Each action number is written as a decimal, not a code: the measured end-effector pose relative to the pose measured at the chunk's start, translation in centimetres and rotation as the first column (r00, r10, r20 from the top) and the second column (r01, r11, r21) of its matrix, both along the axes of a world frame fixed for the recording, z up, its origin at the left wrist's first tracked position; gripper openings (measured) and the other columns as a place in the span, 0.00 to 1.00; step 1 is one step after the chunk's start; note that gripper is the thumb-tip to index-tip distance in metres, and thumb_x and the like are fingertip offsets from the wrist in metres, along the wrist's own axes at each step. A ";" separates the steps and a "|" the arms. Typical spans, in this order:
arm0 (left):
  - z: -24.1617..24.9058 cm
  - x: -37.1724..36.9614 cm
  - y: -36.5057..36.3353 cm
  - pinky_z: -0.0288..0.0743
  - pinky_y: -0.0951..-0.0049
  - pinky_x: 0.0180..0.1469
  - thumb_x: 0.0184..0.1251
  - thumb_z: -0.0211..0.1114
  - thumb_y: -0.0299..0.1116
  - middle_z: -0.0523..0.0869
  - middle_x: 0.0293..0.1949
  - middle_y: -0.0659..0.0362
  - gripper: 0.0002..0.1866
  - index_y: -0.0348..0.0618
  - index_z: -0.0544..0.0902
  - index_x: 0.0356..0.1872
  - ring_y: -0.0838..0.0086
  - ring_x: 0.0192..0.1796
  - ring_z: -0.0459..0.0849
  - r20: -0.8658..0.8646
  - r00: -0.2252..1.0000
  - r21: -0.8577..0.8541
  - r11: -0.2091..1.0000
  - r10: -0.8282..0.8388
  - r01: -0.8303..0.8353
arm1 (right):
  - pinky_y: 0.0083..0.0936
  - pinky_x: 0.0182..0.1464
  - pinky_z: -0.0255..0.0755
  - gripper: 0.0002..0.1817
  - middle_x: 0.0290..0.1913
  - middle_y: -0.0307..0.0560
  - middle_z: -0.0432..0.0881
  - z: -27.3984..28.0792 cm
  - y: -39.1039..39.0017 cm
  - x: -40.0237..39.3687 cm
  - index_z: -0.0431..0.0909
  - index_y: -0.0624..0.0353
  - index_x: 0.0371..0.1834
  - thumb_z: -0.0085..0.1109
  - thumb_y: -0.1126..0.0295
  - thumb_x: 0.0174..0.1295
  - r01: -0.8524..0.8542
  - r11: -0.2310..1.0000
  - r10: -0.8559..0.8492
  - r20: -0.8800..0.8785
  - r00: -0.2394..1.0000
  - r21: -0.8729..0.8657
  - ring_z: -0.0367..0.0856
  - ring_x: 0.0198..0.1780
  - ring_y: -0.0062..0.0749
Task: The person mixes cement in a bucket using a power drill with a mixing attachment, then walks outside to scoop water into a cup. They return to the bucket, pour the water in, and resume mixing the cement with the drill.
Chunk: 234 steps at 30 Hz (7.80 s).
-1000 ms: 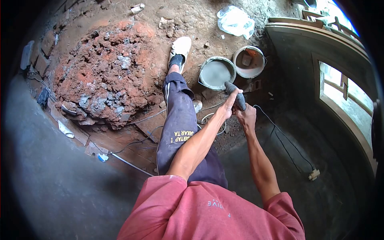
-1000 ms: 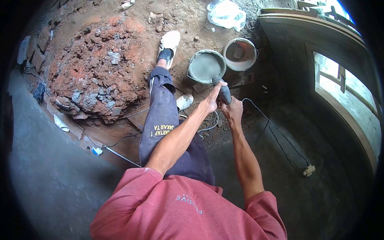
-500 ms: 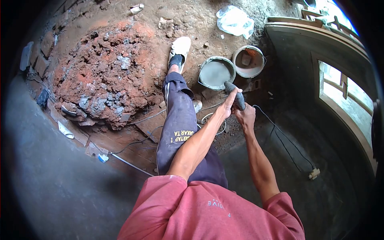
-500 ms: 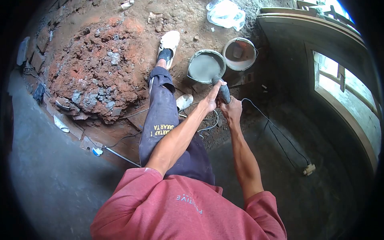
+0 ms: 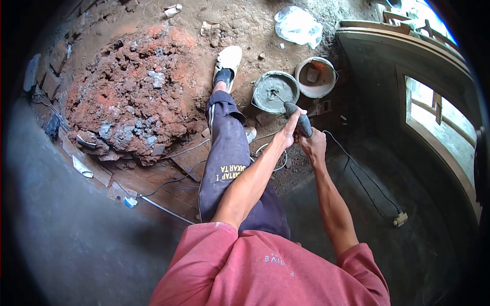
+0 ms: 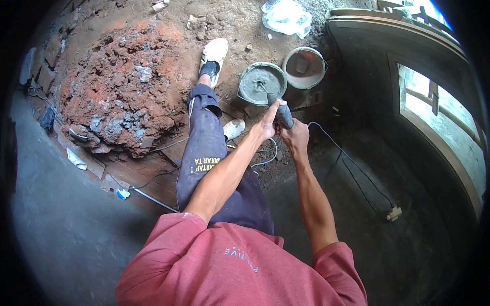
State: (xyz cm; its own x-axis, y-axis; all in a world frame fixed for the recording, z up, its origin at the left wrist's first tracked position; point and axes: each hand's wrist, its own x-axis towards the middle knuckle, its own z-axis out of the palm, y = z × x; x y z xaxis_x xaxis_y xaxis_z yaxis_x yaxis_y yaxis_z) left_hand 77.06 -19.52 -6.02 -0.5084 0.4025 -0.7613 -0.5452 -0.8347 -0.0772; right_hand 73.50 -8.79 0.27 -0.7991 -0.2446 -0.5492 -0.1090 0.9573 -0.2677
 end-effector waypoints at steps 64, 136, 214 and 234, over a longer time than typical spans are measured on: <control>-1.4 -0.2 0.5 0.57 0.73 0.21 0.46 0.64 0.68 0.74 0.18 0.68 0.24 0.62 0.73 0.14 0.76 0.19 0.69 -0.023 0.999 0.010 0.999 -0.033 0.033 | 0.46 0.40 0.77 0.18 0.30 0.64 0.83 -0.1 -0.4 0.1 0.83 0.64 0.31 0.65 0.57 0.49 0.024 1.000 -0.024 0.015 1.000 0.021 0.84 0.36 0.60; -0.4 1.1 3.3 0.66 0.71 0.31 0.48 0.65 0.63 0.78 0.27 0.65 0.23 0.56 0.76 0.30 0.75 0.30 0.75 0.081 0.991 -0.067 0.992 0.111 -0.105 | 0.37 0.33 0.75 0.18 0.25 0.61 0.83 0.6 1.6 1.7 0.83 0.68 0.29 0.69 0.59 0.52 0.160 0.983 -0.153 0.085 0.985 -0.085 0.86 0.28 0.51; -1.6 0.6 0.1 0.68 0.69 0.28 0.45 0.65 0.67 0.81 0.27 0.62 0.27 0.54 0.80 0.30 0.71 0.28 0.77 0.043 0.999 -0.112 0.993 -0.031 0.036 | 0.40 0.37 0.77 0.18 0.27 0.62 0.84 -1.1 -0.4 1.5 0.83 0.65 0.30 0.68 0.57 0.49 0.131 0.986 -0.127 0.043 0.991 -0.105 0.86 0.33 0.55; 0.4 -0.5 -1.7 0.67 0.67 0.36 0.51 0.64 0.65 0.78 0.23 0.63 0.24 0.54 0.76 0.23 0.72 0.29 0.75 -0.019 0.999 -0.126 0.991 0.038 -0.040 | 0.41 0.36 0.77 0.18 0.26 0.62 0.84 -0.7 -1.7 1.1 0.84 0.65 0.29 0.66 0.56 0.54 0.143 0.987 -0.144 -0.005 0.990 -0.069 0.85 0.32 0.57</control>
State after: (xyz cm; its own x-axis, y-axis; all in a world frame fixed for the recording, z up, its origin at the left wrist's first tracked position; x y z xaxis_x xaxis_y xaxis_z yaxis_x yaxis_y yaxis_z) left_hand 76.55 -21.20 -5.63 -0.5348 0.2835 -0.7960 -0.5123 -0.8579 0.0386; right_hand 74.61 -10.52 -0.46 -0.8342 -0.1637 -0.5266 0.0251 0.9426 -0.3329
